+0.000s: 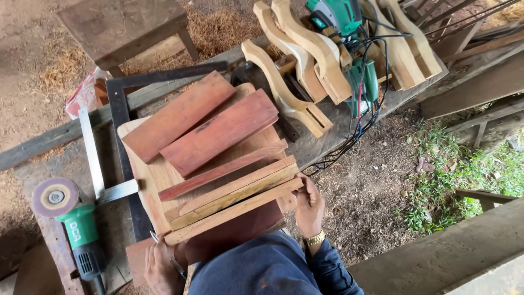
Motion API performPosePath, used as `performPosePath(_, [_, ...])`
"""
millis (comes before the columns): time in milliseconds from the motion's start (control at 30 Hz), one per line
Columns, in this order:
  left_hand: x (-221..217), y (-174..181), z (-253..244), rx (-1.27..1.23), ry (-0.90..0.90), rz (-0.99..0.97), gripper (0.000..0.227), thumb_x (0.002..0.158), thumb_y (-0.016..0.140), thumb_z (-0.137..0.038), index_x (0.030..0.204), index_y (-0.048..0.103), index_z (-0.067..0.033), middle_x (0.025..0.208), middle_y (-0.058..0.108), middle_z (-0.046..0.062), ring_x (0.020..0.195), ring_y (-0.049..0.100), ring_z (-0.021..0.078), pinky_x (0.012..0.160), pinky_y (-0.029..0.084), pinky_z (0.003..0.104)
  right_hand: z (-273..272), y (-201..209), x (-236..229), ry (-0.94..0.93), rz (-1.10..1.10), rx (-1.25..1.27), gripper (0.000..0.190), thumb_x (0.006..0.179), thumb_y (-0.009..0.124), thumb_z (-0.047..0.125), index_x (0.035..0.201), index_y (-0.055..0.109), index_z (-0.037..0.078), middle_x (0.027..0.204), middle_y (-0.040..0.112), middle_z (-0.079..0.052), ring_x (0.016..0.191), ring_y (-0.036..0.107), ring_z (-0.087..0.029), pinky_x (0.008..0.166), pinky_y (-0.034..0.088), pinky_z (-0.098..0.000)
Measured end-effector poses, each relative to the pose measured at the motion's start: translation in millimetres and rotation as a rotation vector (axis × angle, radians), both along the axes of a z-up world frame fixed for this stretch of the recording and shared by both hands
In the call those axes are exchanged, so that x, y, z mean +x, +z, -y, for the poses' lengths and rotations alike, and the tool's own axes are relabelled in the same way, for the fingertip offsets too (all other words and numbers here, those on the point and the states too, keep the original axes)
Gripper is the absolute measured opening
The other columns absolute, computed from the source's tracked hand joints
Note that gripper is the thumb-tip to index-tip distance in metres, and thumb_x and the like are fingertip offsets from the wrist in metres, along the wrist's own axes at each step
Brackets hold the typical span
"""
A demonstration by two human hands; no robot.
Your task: Organizing and marking wood blocks on a workbench in a workshop area.
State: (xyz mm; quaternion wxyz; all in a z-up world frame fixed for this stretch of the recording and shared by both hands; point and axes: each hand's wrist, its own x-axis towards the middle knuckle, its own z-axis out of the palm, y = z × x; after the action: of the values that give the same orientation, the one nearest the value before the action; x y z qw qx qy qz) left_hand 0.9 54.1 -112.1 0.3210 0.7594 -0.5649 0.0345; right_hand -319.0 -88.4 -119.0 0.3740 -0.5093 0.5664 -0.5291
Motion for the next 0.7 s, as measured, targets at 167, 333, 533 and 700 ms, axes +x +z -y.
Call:
performPosePath(167, [1, -14, 4, 0.130, 0.096, -0.102, 0.056, 0.085, 0.081, -0.030, 0.123, 0.064, 0.0077, 0.092, 0.068, 0.021, 0.085, 0.069, 0.0331, 0.077, 0.057, 0.041, 5, 14, 15, -0.020, 0.027, 0.225, 0.061, 0.090, 0.060, -0.010, 0.148, 0.049, 0.007, 0.127, 0.065, -0.010, 0.103, 0.066, -0.019, 0.087, 0.055, -0.0334])
performPosePath(333, [1, -16, 15, 0.012, 0.074, 0.026, 0.051, 0.086, 0.079, -0.030, 0.119, 0.063, 0.0050, 0.106, 0.070, 0.022, 0.099, 0.071, 0.0371, 0.082, 0.059, 0.042, 13, 1, 15, 0.104, 0.158, 0.133, 0.072, 0.089, 0.063, -0.010, 0.154, 0.037, 0.007, 0.140, 0.057, -0.009, 0.124, 0.062, -0.018, 0.105, 0.054, -0.0344])
performPosePath(533, [13, -39, 26, -0.029, 0.060, -0.037, 0.048, 0.090, 0.080, -0.026, 0.119, 0.060, 0.0070, 0.100, 0.068, 0.022, 0.089, 0.071, 0.0353, 0.071, 0.058, 0.041, 17, -5, 11, 0.119, 0.134, 0.123, 0.065, 0.090, 0.065, -0.008, 0.150, 0.044, 0.003, 0.136, 0.059, -0.011, 0.125, 0.063, -0.021, 0.107, 0.056, -0.0359])
performPosePath(700, [7, -27, 26, -0.102, -0.023, -0.019, 0.045, 0.092, 0.076, -0.022, 0.119, 0.056, 0.0071, 0.102, 0.068, 0.024, 0.089, 0.070, 0.0377, 0.071, 0.057, 0.041, 7, -15, 4, 0.108, 0.168, 0.091, 0.063, 0.090, 0.067, -0.005, 0.148, 0.044, 0.002, 0.137, 0.058, -0.011, 0.127, 0.061, -0.020, 0.108, 0.054, -0.0358])
